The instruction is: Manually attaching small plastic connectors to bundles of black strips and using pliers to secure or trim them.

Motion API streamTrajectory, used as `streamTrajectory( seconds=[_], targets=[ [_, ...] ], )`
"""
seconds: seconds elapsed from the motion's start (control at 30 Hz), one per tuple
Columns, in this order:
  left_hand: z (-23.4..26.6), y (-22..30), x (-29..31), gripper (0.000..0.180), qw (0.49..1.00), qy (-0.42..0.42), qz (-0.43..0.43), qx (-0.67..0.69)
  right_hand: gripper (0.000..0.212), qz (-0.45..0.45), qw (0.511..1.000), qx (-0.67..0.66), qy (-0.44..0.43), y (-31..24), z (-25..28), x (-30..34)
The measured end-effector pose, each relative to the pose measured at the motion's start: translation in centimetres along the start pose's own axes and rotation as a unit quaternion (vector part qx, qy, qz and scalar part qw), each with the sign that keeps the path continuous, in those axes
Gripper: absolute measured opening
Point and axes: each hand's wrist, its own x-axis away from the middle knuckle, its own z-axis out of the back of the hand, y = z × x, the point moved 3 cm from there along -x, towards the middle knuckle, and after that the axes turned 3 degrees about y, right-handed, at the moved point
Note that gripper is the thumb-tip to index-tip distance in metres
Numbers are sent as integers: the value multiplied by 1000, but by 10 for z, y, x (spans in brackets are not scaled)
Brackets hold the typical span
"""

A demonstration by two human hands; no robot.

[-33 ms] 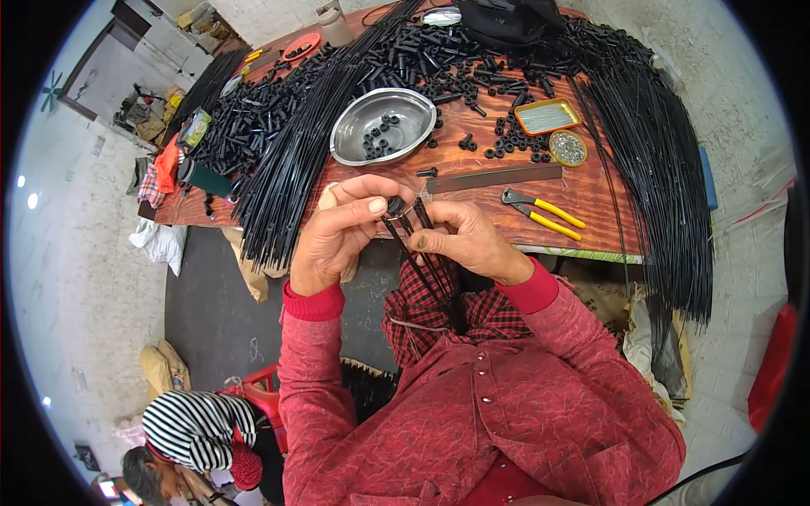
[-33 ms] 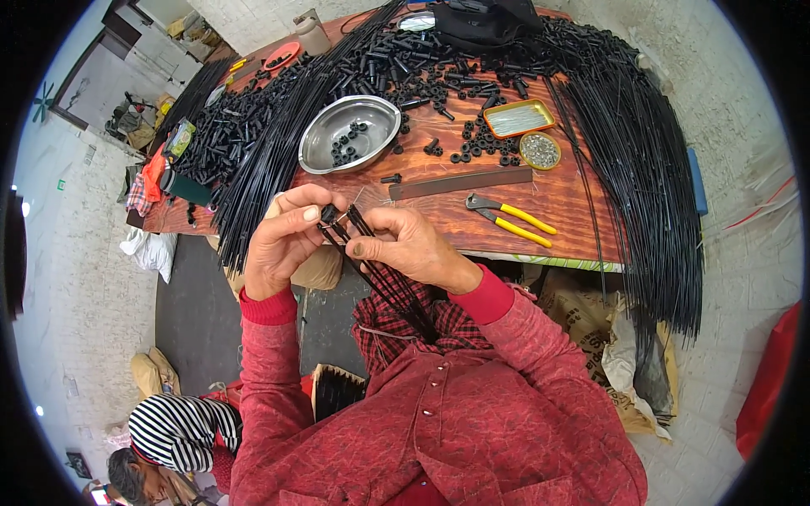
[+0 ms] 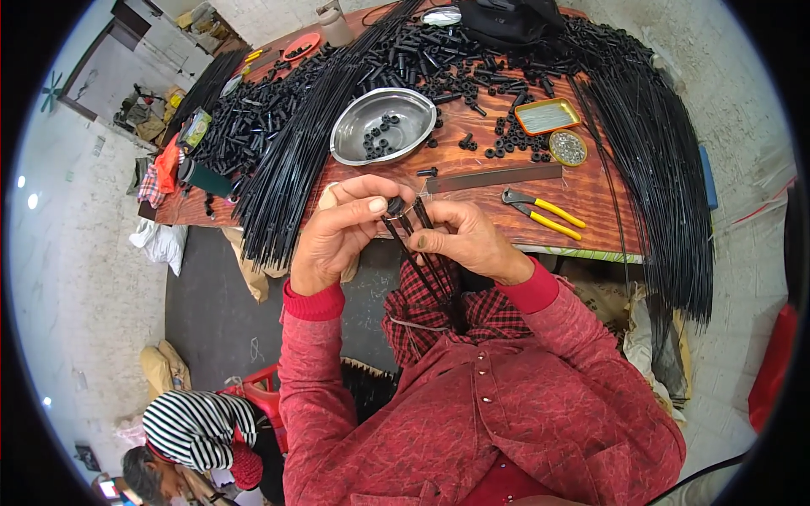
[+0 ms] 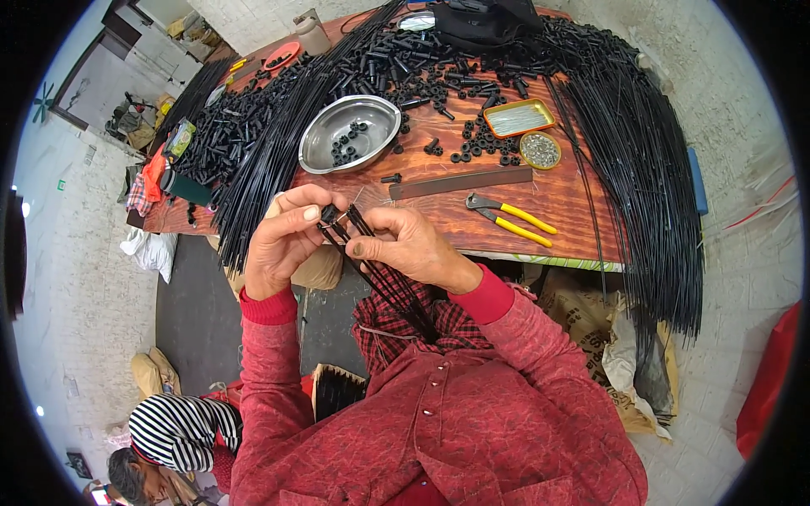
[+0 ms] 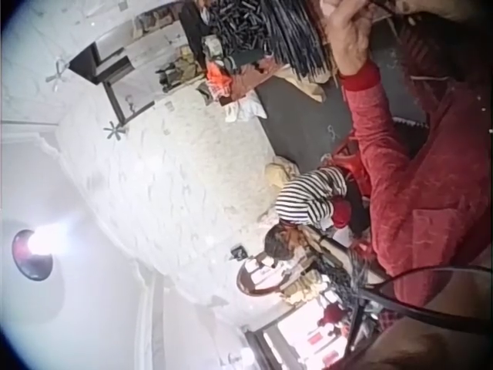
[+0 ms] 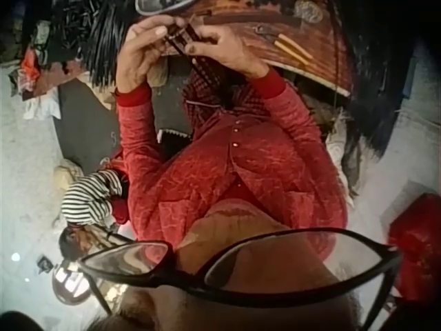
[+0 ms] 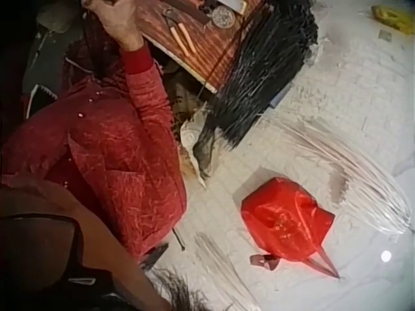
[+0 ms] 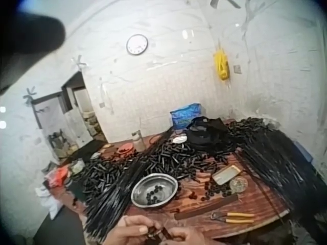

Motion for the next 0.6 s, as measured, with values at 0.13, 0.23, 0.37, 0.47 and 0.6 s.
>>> streamTrajectory(
  seconds=[0.13,0.23,0.37,0.47,0.6],
  targets=[
    [-1,0,0,21,1000,10,1,-6,24,7,1000,-17,-2,2,1,0],
    [2,-1,0,20,1000,14,4,-14,23,-4,999,-37,-2,0,-1,1],
    [5,-2,-1,20,1000,-20,-7,-6,22,-23,997,-70,-13,1,-3,1],
    [2,-1,-1,20,1000,-27,-3,-5,21,-38,997,-65,-18,-3,-4,3],
    [0,-1,0,19,1000,-23,-3,-12,21,-24,995,-96,-14,-3,-3,0]
  ],
)
